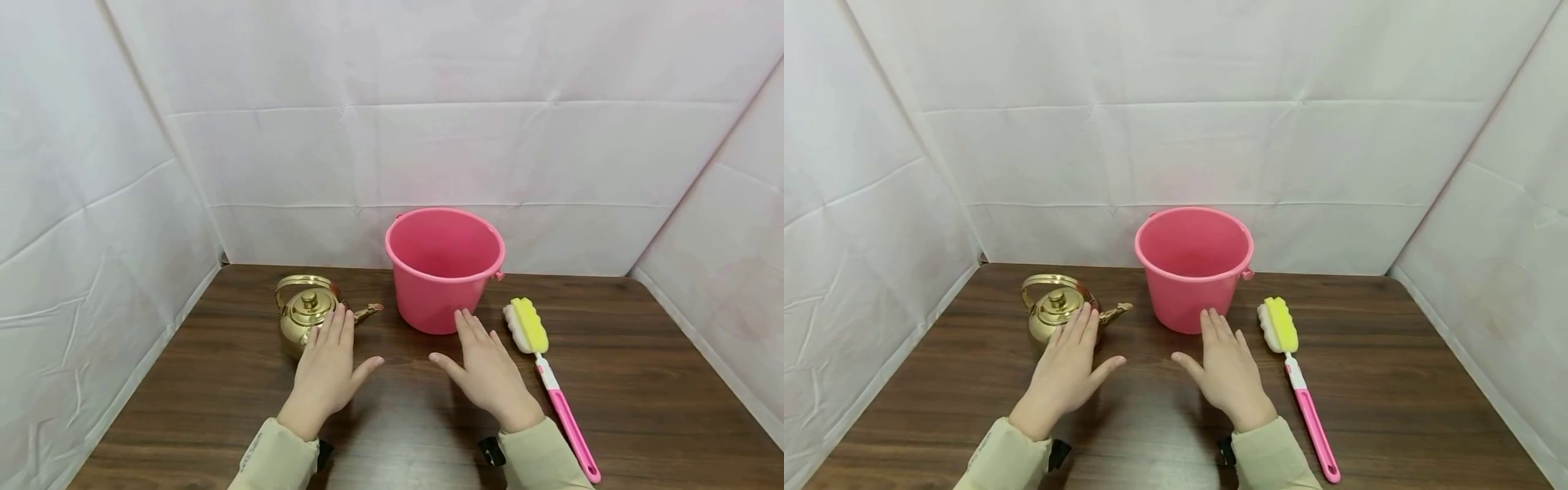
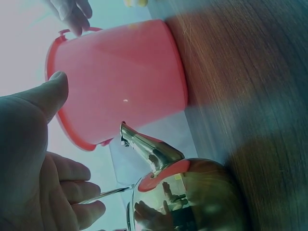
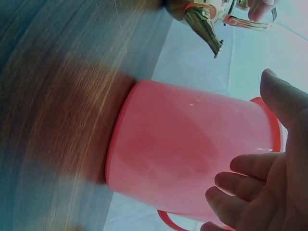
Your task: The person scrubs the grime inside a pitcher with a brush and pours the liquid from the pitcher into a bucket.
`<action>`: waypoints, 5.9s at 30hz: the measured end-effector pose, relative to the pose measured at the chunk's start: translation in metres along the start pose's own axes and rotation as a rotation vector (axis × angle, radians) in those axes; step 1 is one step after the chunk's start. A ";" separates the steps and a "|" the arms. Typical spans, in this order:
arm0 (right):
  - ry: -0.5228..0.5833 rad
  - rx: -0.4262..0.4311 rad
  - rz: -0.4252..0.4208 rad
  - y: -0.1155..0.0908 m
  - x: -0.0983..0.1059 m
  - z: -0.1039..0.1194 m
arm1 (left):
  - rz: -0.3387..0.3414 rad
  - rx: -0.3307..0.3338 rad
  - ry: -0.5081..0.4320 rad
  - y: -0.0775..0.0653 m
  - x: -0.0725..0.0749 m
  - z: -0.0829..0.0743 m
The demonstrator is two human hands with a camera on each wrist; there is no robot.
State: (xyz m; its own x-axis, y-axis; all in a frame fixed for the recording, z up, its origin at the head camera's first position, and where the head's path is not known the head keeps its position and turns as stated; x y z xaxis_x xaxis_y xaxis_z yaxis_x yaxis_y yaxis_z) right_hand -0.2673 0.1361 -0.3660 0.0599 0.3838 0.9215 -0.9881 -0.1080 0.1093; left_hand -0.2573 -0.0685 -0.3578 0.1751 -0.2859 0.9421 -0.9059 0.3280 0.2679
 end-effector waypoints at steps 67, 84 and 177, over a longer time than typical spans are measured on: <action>0.098 0.116 -0.047 0.004 -0.022 0.067 | -0.093 0.039 -0.072 -0.008 0.009 0.027; 0.114 0.175 -0.039 0.004 -0.027 0.091 | -0.119 0.047 -0.072 -0.008 0.012 0.034; 0.110 0.437 -0.085 0.016 -0.046 0.168 | -0.627 0.134 -0.194 -0.031 0.054 0.083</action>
State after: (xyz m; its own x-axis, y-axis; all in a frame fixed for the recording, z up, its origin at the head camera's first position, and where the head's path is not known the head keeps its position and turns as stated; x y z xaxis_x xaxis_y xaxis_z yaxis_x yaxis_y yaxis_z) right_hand -0.2624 -0.0376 -0.3438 0.1001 0.5003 0.8601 -0.8266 -0.4393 0.3517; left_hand -0.2513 -0.1688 -0.3320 0.6226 -0.5472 0.5594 -0.6975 -0.0639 0.7138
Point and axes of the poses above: each hand's wrist, its own y-axis towards the middle knuckle, its own x-axis out of the back of the hand, z = x × y, the point moved 10 cm from there along y, towards the middle knuckle, and after that the axes turned 7 degrees about -x, right-handed, at the moved point
